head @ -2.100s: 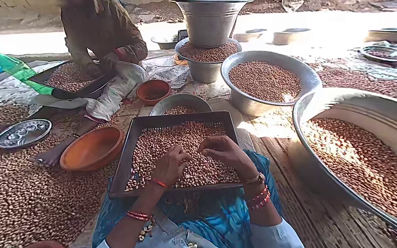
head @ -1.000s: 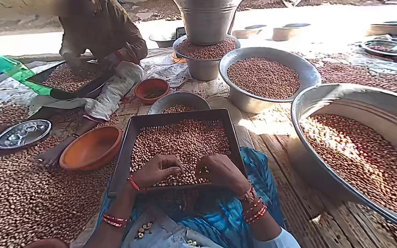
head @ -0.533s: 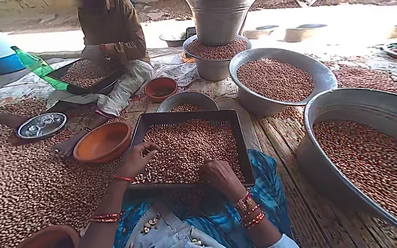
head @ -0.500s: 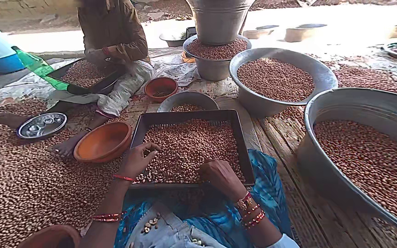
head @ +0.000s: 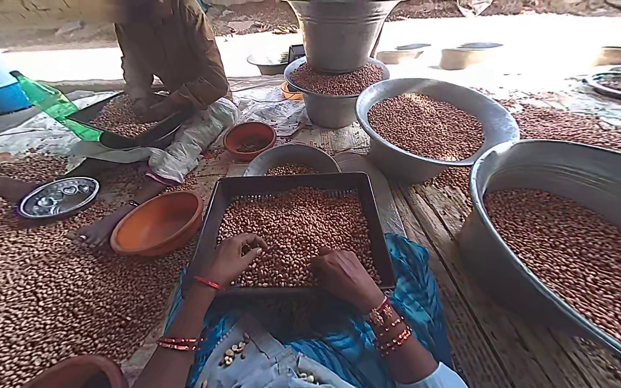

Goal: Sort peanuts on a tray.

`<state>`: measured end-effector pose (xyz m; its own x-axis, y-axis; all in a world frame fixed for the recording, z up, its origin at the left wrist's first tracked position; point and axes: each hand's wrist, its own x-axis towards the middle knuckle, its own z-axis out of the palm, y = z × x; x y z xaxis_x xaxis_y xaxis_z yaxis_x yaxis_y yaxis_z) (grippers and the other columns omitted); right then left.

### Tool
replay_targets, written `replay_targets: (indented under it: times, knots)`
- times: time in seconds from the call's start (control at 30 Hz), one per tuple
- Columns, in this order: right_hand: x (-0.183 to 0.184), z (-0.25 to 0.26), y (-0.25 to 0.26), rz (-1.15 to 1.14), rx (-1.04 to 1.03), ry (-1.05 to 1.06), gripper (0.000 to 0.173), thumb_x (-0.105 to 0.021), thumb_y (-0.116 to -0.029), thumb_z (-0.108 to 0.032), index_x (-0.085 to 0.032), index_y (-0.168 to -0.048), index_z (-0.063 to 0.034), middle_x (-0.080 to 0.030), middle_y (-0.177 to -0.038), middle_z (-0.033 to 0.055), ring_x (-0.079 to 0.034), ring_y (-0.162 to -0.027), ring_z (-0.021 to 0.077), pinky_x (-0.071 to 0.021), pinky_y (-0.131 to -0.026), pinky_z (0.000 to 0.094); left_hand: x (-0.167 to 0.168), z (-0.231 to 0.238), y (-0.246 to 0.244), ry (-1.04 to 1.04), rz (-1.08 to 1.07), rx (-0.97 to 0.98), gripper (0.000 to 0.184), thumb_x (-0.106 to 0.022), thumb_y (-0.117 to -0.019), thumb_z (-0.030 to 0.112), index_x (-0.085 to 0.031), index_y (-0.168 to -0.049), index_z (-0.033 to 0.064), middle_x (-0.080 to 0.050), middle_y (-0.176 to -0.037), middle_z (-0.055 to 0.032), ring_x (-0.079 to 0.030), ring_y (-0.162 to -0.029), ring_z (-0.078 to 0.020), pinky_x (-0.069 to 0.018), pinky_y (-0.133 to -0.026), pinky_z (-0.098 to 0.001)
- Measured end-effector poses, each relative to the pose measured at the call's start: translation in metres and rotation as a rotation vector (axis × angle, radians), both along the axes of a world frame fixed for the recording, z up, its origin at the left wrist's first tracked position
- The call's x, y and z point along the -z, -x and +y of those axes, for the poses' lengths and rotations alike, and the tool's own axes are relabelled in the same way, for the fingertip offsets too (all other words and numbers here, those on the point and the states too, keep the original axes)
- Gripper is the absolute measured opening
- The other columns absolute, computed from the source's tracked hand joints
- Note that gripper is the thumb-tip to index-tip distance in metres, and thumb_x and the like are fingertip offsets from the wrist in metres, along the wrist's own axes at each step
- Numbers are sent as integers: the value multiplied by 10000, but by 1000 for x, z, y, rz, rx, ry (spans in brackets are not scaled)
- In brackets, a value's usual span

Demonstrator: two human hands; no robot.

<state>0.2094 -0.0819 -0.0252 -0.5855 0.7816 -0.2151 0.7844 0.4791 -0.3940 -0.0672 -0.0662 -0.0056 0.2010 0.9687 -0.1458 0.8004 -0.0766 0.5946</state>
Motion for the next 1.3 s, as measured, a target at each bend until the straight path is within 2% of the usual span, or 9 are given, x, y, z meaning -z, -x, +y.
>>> replay_targets:
  times: [0.17,0.33,0.47,0.57,0.83,0.93,1.03,1.13,1.3]
  knots:
    - [-14,-1,1,-33,-36,35,219,-543,-1014,-122,-692,-1142,-24,-672,-1166,206,-684,-1012,389,-525,-820,567,-6,-5,12,33,-21,-36,188,-634,-1014,83,-726,-1167,23,-738,-1115,-150,-703,-972,-264,-529,-928,-466]
    - [-36,-2,-8,613,-250,67,256,-613,-999,-74,-665,-1248,-46,-716,-1071,127,-701,-909,231,-574,-830,413,-9,-1,25,278,60,-85,251,-634,-1039,176,-670,-1256,55,-707,-1002,-145,-670,-753,-212,-568,-761,-407]
    - [-45,14,-30,119,285,133,432,-598,-1030,-174,-522,-1449,-98,-713,-1142,181,-703,-1042,359,-539,-908,541,-9,7,18,498,489,-102,421,-677,-1009,357,-671,-1314,67,-686,-1249,-244,-636,-1204,-423,-441,-1062,-614]
    - [-34,25,-30,-228,525,252,575,-656,-999,-247,-442,-1473,-2,-643,-1272,270,-633,-1204,436,-502,-970,588,-1,7,-7,510,555,-73,579,-719,-978,359,-555,-1403,2,-631,-1330,-275,-582,-1289,-448,-424,-1093,-613]
    - [-24,37,31,138,247,268,820,-698,-917,-100,-245,-1595,-11,-625,-1291,259,-634,-1199,396,-492,-1011,561,5,14,-66,382,90,-76,804,-637,-972,35,-145,-1590,-111,-400,-1545,-349,-414,-1463,-417,-307,-1213,-516]
    - [-19,56,27,612,139,181,600,-657,-959,-80,-452,-1519,-19,-571,-1445,234,-591,-1304,332,-465,-1095,490,12,17,-55,197,-448,-232,604,-506,-967,-117,-298,-1534,-103,-455,-1514,-272,-495,-1383,-249,-393,-1156,-359]
    - [-14,70,8,843,296,59,435,-606,-990,-86,-569,-1420,-29,-551,-1474,192,-577,-1323,284,-496,-1082,416,10,25,-28,33,-614,-168,620,-420,-901,-180,-380,-1507,-61,-484,-1505,-201,-543,-1297,-154,-459,-1053,-279]
    - [-3,79,-17,780,607,-56,519,-616,-988,-120,-499,-1483,-19,-396,-1577,272,-402,-1464,382,-368,-1175,497,6,29,6,-62,-528,-144,585,-426,-873,-145,-501,-1431,16,-563,-1419,-149,-617,-1137,-176,-539,-828,-332]
    - [28,96,-35,761,784,66,638,-608,-1013,-167,-344,-1566,10,-237,-1645,308,-303,-1516,404,-311,-1206,501,8,24,30,-33,-491,-350,429,-437,-1010,-100,-521,-1416,10,-551,-1426,-193,-701,-1000,-248,-593,-794,-381]
